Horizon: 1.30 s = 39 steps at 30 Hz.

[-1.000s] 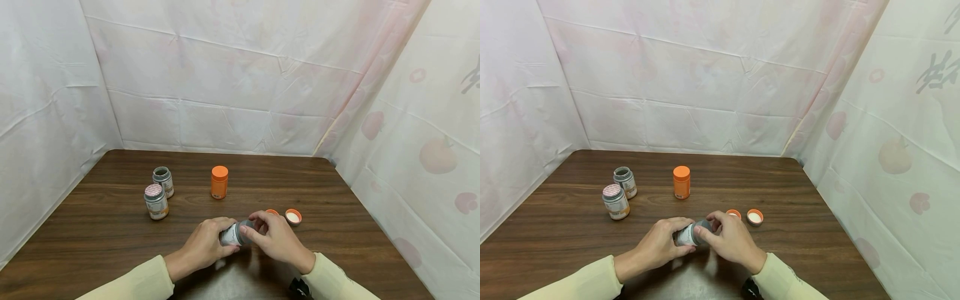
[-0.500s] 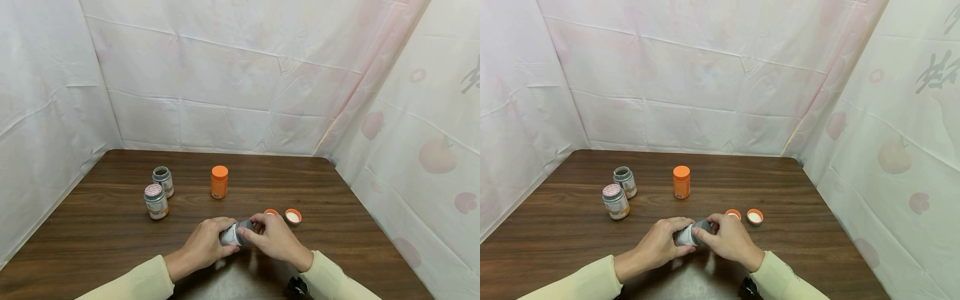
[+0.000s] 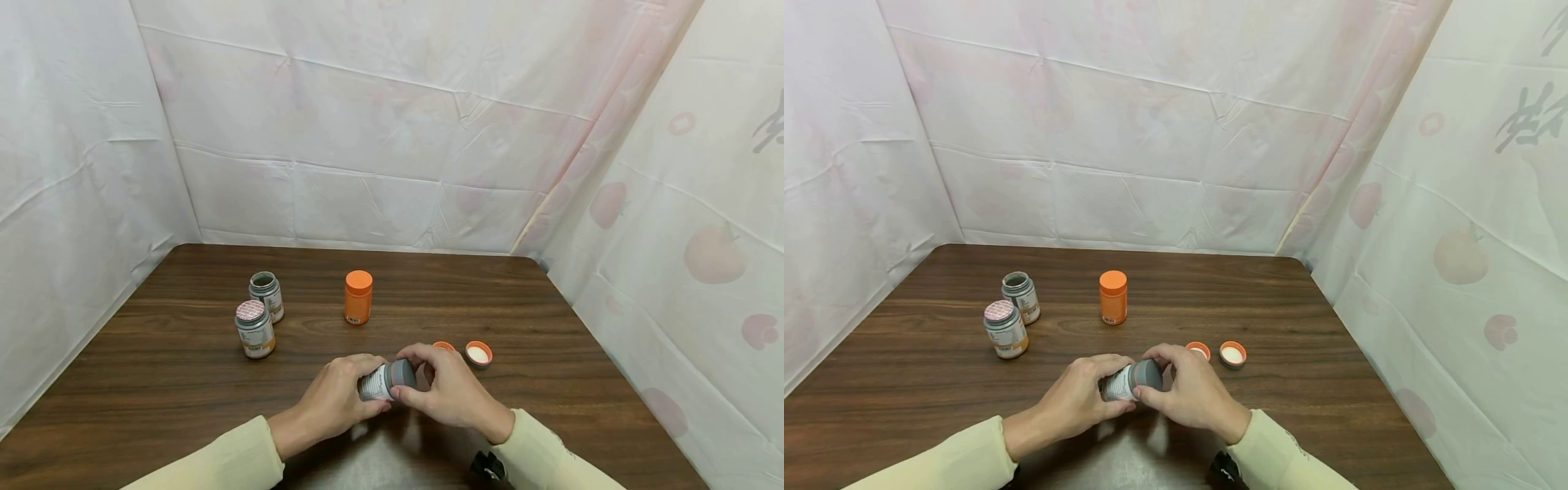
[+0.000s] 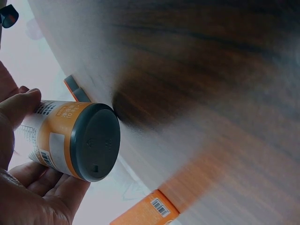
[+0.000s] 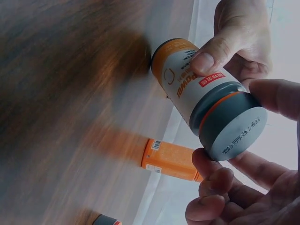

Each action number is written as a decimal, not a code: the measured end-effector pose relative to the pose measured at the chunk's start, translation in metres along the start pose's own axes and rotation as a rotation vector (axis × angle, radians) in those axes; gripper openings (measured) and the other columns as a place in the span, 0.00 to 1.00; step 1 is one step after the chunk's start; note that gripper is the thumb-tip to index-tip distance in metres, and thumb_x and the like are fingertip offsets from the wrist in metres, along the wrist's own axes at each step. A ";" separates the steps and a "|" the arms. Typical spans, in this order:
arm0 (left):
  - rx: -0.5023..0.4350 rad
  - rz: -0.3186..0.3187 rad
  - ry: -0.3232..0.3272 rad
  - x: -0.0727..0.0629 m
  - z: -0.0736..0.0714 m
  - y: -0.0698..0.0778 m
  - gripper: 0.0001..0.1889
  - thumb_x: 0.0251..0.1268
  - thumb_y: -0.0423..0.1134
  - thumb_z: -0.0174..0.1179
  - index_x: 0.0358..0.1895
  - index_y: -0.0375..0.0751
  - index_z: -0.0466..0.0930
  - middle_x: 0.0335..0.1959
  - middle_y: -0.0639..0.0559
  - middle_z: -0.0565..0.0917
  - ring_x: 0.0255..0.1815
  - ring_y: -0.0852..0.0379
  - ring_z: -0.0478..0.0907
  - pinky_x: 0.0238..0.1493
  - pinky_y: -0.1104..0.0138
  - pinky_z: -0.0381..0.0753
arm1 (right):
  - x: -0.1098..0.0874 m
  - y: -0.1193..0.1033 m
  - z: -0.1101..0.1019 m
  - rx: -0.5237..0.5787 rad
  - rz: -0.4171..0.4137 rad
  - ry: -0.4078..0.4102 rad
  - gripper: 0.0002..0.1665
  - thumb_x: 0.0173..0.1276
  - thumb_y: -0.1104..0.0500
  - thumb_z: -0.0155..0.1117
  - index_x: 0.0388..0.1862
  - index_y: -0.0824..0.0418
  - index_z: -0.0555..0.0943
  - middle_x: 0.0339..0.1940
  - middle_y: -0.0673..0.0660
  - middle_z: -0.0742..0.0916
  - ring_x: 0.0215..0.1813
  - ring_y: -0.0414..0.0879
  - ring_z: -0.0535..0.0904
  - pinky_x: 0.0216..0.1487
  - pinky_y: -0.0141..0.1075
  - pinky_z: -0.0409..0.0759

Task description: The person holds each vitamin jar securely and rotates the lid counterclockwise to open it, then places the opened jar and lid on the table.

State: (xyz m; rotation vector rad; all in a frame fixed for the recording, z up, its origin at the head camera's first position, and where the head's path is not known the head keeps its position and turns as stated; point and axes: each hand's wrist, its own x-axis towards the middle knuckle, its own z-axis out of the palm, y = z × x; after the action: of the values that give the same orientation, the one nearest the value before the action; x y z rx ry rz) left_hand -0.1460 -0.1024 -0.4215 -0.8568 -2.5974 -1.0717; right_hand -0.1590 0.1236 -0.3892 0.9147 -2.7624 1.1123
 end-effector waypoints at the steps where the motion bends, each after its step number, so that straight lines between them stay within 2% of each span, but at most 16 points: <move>1: 0.000 0.000 0.001 0.000 0.000 0.000 0.21 0.49 0.41 0.82 0.48 0.54 0.86 0.45 0.62 0.85 0.40 0.66 0.79 0.41 0.68 0.80 | 0.000 0.000 0.000 -0.002 -0.010 0.001 0.21 0.60 0.47 0.80 0.51 0.47 0.84 0.28 0.47 0.83 0.24 0.41 0.73 0.25 0.30 0.70; 6: -0.004 0.007 0.004 0.000 0.000 0.000 0.22 0.49 0.41 0.82 0.48 0.52 0.86 0.45 0.61 0.85 0.40 0.66 0.79 0.41 0.68 0.80 | -0.001 -0.001 -0.002 -0.020 -0.048 0.006 0.24 0.57 0.51 0.82 0.53 0.47 0.84 0.26 0.54 0.82 0.25 0.41 0.72 0.27 0.29 0.68; 14: 0.006 0.003 0.001 0.000 0.000 0.001 0.22 0.49 0.42 0.82 0.49 0.51 0.86 0.46 0.61 0.86 0.41 0.66 0.80 0.43 0.67 0.81 | -0.002 -0.001 -0.002 -0.015 -0.062 0.004 0.29 0.54 0.55 0.84 0.55 0.47 0.83 0.30 0.55 0.81 0.30 0.44 0.72 0.29 0.30 0.69; 18: 0.009 -0.003 -0.002 0.000 0.000 0.001 0.22 0.49 0.42 0.82 0.49 0.51 0.86 0.47 0.60 0.86 0.42 0.66 0.80 0.43 0.66 0.81 | -0.002 -0.001 -0.003 -0.017 -0.062 0.008 0.30 0.54 0.55 0.84 0.55 0.47 0.83 0.32 0.53 0.81 0.31 0.44 0.73 0.30 0.31 0.70; 22: 0.005 -0.003 0.001 0.000 0.000 0.001 0.22 0.49 0.42 0.82 0.49 0.51 0.86 0.47 0.61 0.86 0.41 0.66 0.80 0.42 0.67 0.81 | -0.002 -0.001 -0.002 -0.024 -0.074 0.024 0.29 0.56 0.49 0.83 0.56 0.51 0.83 0.32 0.50 0.81 0.31 0.45 0.74 0.30 0.31 0.70; 26: -0.010 0.000 0.005 -0.001 0.000 0.000 0.22 0.49 0.41 0.82 0.48 0.51 0.86 0.46 0.61 0.86 0.40 0.66 0.80 0.40 0.68 0.81 | -0.001 -0.002 -0.002 -0.030 -0.041 0.033 0.28 0.61 0.42 0.78 0.55 0.54 0.83 0.33 0.47 0.82 0.29 0.47 0.76 0.29 0.31 0.72; 29: -0.016 -0.001 0.007 -0.001 0.000 0.001 0.22 0.49 0.41 0.82 0.48 0.52 0.86 0.45 0.62 0.86 0.40 0.66 0.80 0.40 0.69 0.81 | 0.001 -0.002 -0.002 -0.037 0.010 0.024 0.26 0.65 0.38 0.73 0.52 0.54 0.84 0.34 0.43 0.83 0.28 0.44 0.77 0.29 0.32 0.74; 34: -0.012 -0.004 0.006 -0.001 0.001 0.001 0.23 0.49 0.41 0.82 0.50 0.50 0.86 0.45 0.61 0.86 0.40 0.66 0.80 0.40 0.68 0.81 | 0.004 -0.003 -0.004 -0.057 0.077 0.002 0.22 0.68 0.37 0.68 0.48 0.51 0.86 0.31 0.40 0.83 0.29 0.39 0.78 0.31 0.33 0.76; 39: -0.007 0.000 0.009 -0.001 0.001 0.001 0.22 0.49 0.42 0.82 0.49 0.51 0.86 0.45 0.61 0.86 0.40 0.66 0.80 0.40 0.68 0.81 | 0.006 -0.003 -0.005 -0.079 0.074 -0.019 0.20 0.68 0.38 0.69 0.44 0.51 0.87 0.28 0.39 0.82 0.29 0.39 0.78 0.32 0.32 0.76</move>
State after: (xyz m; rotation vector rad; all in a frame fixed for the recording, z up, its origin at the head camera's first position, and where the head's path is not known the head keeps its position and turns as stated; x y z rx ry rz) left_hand -0.1451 -0.1018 -0.4218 -0.8513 -2.5879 -1.0825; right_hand -0.1629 0.1222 -0.3821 0.8256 -2.8539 1.0005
